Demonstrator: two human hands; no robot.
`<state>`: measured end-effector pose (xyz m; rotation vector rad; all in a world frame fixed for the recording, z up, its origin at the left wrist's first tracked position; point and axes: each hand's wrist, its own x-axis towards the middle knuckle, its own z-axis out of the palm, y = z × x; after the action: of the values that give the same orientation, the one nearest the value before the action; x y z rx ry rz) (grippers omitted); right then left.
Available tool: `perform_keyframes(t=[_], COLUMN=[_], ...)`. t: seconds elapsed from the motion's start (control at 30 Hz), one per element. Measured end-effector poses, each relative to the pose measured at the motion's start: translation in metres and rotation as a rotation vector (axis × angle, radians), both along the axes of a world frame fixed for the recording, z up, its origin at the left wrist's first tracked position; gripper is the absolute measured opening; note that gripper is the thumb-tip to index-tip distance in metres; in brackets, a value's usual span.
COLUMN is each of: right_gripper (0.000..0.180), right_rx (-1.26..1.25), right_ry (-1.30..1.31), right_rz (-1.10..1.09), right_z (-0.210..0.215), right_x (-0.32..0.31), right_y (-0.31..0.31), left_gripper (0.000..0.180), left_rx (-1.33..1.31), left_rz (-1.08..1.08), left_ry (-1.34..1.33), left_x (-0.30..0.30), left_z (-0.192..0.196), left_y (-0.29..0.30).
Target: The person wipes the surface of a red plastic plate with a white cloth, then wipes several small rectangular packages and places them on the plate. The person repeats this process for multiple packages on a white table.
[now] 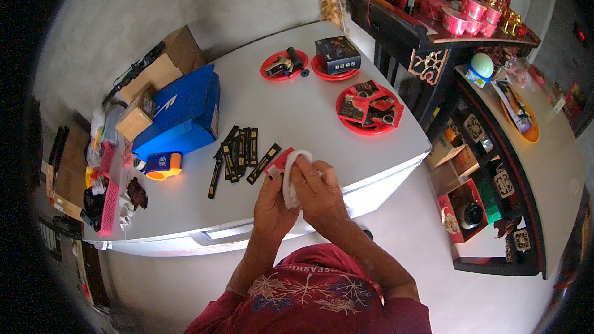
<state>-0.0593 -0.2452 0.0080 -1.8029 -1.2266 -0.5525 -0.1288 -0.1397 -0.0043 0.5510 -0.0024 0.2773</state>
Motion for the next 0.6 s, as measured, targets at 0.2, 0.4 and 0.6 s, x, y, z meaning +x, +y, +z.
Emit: perform_keyframes(t=[0.2,0.4,0.6], right_gripper=[0.046,0.052,0.053], right_rx=[-0.17,-0.195,0.004], right_ry=[0.026,0.425,0.111], right_rz=[-0.045,0.573,0.052], right_z=[-0.011,0.013,0.003], right_x=[-0.024,-0.009,0.009], right_y=[-0.011,-0.045,0.005], left_gripper=[0.04,0.042,0.045], left_rx=[0.101,0.123,-0.078], left_rz=[0.214,0.174,0.038], left_ry=[0.052,0.111,0.176], left_x=[0.004,-0.005,-0.003], left_z=[0.003,0.006,0.005], left_y=[-0.002,0.004,-0.01])
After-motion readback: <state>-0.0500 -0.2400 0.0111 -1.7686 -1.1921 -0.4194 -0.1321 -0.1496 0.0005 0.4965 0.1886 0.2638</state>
